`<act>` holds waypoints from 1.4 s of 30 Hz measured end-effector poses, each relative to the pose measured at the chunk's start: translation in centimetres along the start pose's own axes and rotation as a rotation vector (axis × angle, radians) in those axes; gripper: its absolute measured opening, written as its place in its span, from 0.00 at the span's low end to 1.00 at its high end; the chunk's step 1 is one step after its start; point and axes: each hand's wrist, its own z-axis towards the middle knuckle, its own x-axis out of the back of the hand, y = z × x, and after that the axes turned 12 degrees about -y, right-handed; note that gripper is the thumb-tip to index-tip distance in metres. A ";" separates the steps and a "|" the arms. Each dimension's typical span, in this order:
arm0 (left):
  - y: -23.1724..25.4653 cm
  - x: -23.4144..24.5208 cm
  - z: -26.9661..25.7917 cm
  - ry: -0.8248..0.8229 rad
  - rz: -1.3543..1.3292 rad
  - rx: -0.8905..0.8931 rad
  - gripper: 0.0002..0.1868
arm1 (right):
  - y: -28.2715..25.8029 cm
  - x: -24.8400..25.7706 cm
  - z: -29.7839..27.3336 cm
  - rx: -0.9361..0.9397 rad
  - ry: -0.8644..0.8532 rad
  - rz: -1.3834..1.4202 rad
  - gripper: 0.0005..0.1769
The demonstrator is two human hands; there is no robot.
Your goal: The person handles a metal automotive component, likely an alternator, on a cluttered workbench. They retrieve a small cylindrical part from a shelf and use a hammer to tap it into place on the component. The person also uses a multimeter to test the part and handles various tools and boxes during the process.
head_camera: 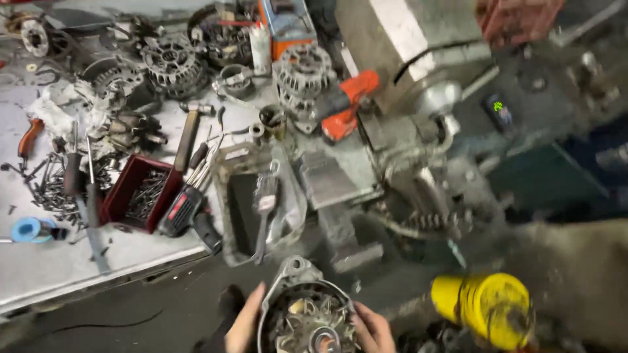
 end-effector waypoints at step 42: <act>7.0 -23.8 14.4 0.794 1.252 -0.437 0.25 | -16.1 15.9 22.0 0.056 -0.226 -0.355 0.28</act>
